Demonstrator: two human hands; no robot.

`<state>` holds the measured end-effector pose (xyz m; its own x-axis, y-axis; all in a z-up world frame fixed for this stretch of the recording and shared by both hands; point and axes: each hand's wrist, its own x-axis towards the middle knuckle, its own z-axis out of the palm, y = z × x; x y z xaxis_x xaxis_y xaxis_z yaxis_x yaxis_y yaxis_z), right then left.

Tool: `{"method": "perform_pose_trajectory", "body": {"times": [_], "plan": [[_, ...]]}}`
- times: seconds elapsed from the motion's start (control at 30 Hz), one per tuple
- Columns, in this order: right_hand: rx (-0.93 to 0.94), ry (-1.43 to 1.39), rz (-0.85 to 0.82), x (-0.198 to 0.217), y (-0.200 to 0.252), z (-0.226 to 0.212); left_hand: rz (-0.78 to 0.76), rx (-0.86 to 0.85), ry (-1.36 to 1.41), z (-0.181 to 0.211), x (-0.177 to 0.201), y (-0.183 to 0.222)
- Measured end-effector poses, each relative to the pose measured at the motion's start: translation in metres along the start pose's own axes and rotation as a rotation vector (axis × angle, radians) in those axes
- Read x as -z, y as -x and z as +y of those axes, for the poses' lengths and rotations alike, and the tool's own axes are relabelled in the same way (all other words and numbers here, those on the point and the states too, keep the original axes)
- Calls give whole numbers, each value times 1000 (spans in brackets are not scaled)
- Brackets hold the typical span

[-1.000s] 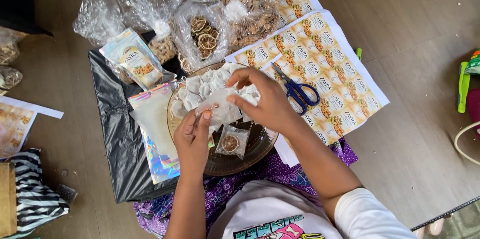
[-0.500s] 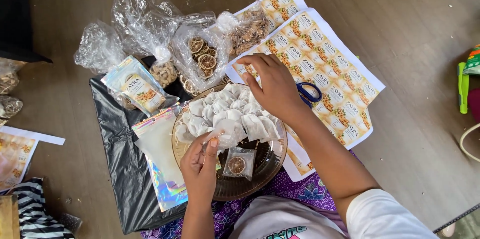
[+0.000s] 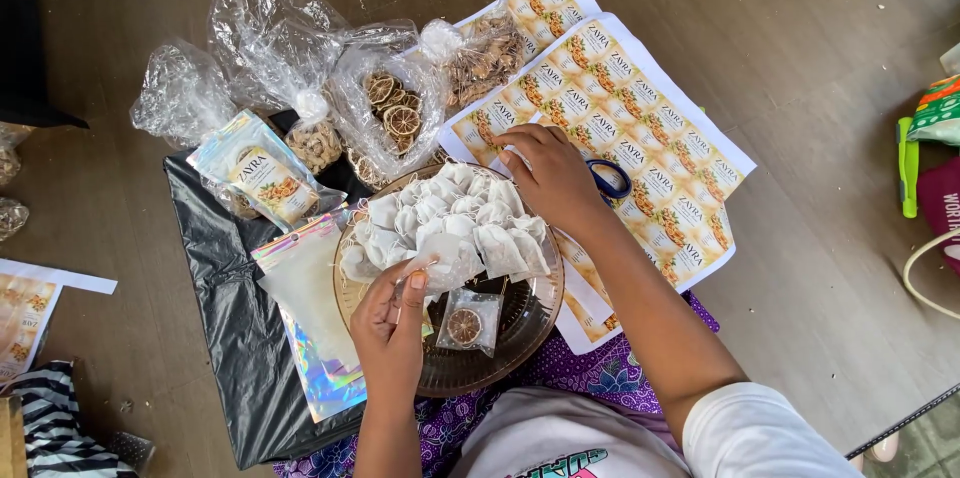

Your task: Manually filling small mesh tea bags with dried fruit slices and organizing them in a tray.

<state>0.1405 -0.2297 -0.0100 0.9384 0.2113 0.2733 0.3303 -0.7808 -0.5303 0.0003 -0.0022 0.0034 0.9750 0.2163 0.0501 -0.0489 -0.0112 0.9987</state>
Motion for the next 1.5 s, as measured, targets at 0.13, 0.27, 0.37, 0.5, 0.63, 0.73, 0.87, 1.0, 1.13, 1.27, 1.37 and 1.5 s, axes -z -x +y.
{"method": "perform_pose_trajectory", "body": {"times": [0.13,0.27,0.37,0.5,0.63,0.73,0.87,1.0,1.13,1.27,1.37,1.5], "plan": [[4,148,13,-4,-1,17,8,7,-14,-1,0,0],[-15,315,-172,-14,1,33,-1,-1,-4,-2,-1,0],[-4,367,-211,-18,3,36,1,-2,8,-5,-1,0],[22,384,-168,-20,10,34,-9,-2,-3,-4,-1,0],[42,377,-133,-17,19,32,-5,-13,-7,-4,0,1],[-14,380,-197,-10,17,27,-17,-18,-23,1,-2,0],[-24,322,-252,0,8,22,7,-20,-45,2,-2,1],[-88,221,-268,15,-10,12,7,-14,-41,2,-1,2],[108,176,-26,25,-42,-14,-9,-6,-2,-3,1,1],[377,118,60,14,-85,-52,-5,-1,-8,0,1,-1],[542,208,111,-18,-117,-57,-9,-6,-18,1,2,-2],[648,430,52,-72,-157,-42,-11,-30,-86,2,2,-2]]}}
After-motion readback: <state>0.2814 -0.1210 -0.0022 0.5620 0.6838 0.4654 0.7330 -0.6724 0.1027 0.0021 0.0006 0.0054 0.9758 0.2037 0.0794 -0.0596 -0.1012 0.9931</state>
